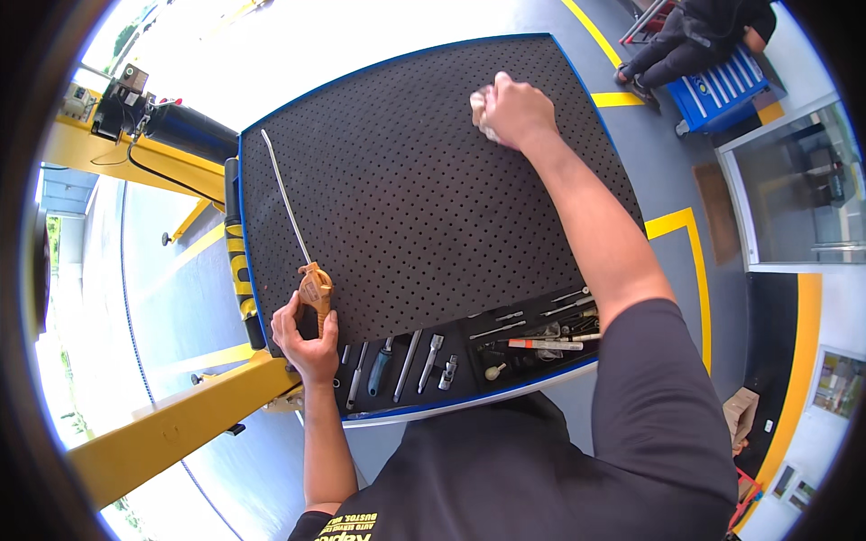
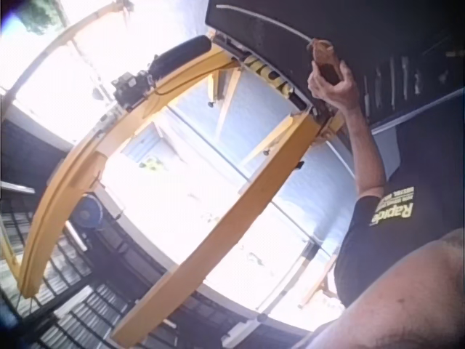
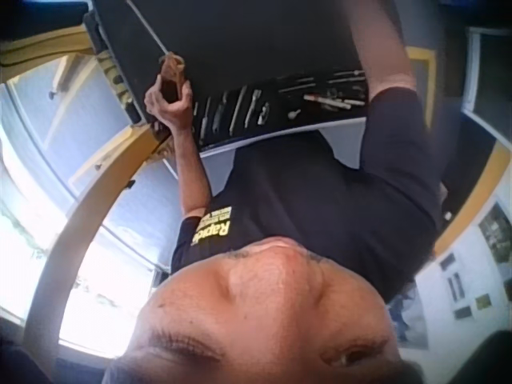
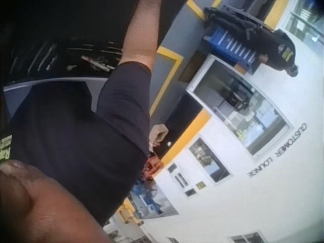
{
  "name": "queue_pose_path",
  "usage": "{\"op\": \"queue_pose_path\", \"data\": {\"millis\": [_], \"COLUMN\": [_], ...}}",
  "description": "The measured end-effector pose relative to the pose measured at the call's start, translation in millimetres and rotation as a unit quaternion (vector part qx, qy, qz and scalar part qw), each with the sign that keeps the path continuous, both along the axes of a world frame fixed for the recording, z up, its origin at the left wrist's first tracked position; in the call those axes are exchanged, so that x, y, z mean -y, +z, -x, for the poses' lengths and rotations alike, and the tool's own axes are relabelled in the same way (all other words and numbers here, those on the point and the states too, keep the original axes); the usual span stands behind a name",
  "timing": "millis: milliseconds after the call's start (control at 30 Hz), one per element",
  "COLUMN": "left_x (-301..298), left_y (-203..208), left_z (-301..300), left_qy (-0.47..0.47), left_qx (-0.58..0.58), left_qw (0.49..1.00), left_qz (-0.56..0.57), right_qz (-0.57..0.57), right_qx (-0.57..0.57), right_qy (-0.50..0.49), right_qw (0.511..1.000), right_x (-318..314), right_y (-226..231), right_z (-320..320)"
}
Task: The person opens a tool chest drawer, wipes several hand tools with a cloth, and places them back into the drawer. The person then wipes the top surface of the tool chest and returns a grease gun to its position.
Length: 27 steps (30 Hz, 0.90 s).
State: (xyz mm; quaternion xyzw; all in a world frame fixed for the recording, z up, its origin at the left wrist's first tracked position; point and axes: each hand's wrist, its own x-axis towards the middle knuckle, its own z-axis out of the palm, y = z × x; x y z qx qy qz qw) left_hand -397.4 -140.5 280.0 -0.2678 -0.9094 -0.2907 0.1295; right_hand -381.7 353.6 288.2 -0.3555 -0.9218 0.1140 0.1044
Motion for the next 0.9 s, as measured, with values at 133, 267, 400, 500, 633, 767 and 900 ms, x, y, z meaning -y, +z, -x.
{"op": "queue_pose_path", "data": {"millis": [133, 267, 400, 500, 633, 767, 900], "left_x": [7.7, 4.8, -1.8, 4.6, 3.7, 1.4, 3.4], "left_y": [1.7, 2.2, 3.4, -5.4, -4.4, -4.7, -4.1], "left_z": [-6.4, -5.8, -3.5, -2.7, 1.3, 2.4, 1.5], "left_qy": [0.026, 0.026, 0.022, 0.024, 0.009, 0.012, 0.016], "left_qx": [0.002, -0.005, -0.008, -0.014, -0.015, 0.004, 0.002], "left_qw": [1.000, 1.000, 1.000, 1.000, 1.000, 1.000, 1.000], "left_qz": [0.001, -0.003, -0.005, -0.007, -0.010, -0.026, -0.014], "right_qz": [0.044, 0.435, 0.720, 0.703, 0.662, 0.696, 0.125], "right_qx": [0.011, -0.017, -0.509, -0.598, -0.606, -0.596, -0.223], "right_qy": [0.140, 0.111, 0.005, -0.002, 0.081, 0.034, -0.050], "right_qw": [0.989, 0.893, 0.473, 0.385, 0.433, 0.398, 0.965], "right_x": [91.1, 96.4, 26.2, 60.2, 53.5, 38.8, 80.3], "right_y": [-0.1, 48.4, 15.5, 63.2, 52.7, 49.4, 45.4], "right_z": [-110.0, -184.2, -204.9, -181.2, -180.1, -184.4, -168.8]}}
